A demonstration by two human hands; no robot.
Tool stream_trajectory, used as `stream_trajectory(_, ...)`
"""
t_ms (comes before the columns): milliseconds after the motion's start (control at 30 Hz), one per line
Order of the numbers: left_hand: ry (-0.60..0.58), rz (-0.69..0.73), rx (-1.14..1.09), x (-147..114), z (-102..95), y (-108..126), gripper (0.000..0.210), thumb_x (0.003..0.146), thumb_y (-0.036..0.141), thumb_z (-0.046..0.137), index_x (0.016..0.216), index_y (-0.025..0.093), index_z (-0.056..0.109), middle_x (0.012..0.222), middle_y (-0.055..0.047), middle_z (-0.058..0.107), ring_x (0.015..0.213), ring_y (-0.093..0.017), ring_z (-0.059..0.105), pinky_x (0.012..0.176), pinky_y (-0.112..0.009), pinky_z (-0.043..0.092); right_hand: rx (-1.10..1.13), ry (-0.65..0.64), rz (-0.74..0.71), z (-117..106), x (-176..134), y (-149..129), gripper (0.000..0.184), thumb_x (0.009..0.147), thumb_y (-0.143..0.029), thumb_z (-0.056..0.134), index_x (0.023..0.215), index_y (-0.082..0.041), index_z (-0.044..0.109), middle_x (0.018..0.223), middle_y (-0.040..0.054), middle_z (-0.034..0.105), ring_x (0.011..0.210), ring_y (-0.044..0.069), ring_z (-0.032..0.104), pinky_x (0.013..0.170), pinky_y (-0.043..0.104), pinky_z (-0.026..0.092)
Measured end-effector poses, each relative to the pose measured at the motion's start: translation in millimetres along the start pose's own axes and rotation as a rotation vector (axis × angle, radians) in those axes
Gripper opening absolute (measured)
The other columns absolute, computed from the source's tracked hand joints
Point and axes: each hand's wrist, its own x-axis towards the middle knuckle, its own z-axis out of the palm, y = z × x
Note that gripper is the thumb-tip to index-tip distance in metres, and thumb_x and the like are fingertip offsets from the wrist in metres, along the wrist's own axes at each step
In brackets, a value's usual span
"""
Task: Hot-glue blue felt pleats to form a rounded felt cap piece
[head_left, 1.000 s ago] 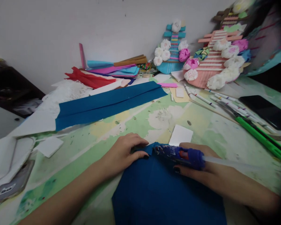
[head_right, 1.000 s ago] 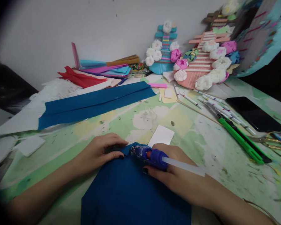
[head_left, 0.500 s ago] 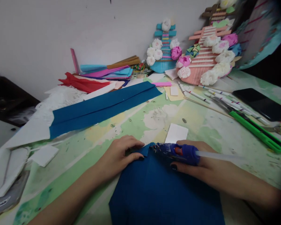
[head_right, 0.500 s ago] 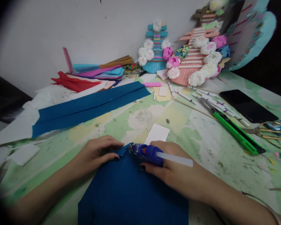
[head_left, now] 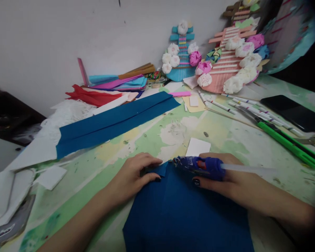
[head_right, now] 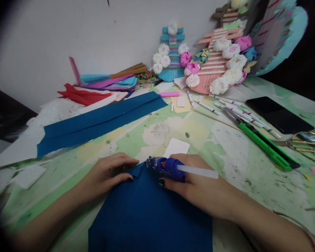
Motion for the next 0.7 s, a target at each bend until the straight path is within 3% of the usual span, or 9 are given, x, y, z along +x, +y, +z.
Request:
stream_trajectory(100, -0.024, 0.001, -0.026, -1.1, -0.2, 1.5, 0.031, 0.083, 0.032, 0.067, 0.113, 0.023, 0.064, 0.103, -0.006, 0.064, 0.095, -0.020, 0.059, 0.082, -0.035, 0.048, 0.041, 0.029, 0.034, -5.1, -1.0, 5.2, 0.036, 0.083, -0.055, 0.059, 0.105, -0.029, 0.071, 0.106, 0.0034, 0.068, 0.096, 0.025, 0.063, 0.087, 0.035, 0.053)
stream_trajectory(300, -0.035, 0.027, -0.051, -1.4, 0.0, 3.2, 0.034, 0.081, 0.032, 0.070, 0.113, 0.023, 0.066, 0.103, -0.007, 0.061, 0.096, -0.021, 0.058, 0.085, -0.038, 0.047, 0.315, -0.082, 0.103, -18.4, 0.2, 2.8, 0.037, 0.084, -0.050, 0.062, 0.114, -0.028, 0.068, 0.116, 0.0013, 0.068, 0.108, 0.023, 0.061, 0.090, 0.029, 0.053)
stream_trajectory(600, -0.057, 0.217, 0.140, -7.5, -0.9, 3.2, 0.028, 0.092, 0.030, 0.055, 0.117, 0.020, 0.063, 0.110, -0.011, 0.058, 0.104, -0.021, 0.053, 0.088, -0.038, 0.048, 0.389, 0.087, 0.220, -16.0, -5.3, 22.4, 0.040, 0.070, -0.058, 0.071, 0.105, -0.037, 0.072, 0.107, -0.0006, 0.072, 0.101, 0.030, 0.066, 0.090, 0.042, 0.057)
stream_trajectory(700, -0.062, 0.321, 0.253, -9.0, -1.6, 9.5, 0.026, 0.096, 0.026, 0.046, 0.112, 0.018, 0.064, 0.111, -0.013, 0.059, 0.104, -0.022, 0.053, 0.087, -0.038, 0.048, 0.301, 0.182, 0.214, -18.3, -8.6, 25.0, 0.038, 0.068, -0.061, 0.072, 0.100, -0.040, 0.072, 0.100, -0.0014, 0.073, 0.101, 0.031, 0.065, 0.091, 0.044, 0.057)
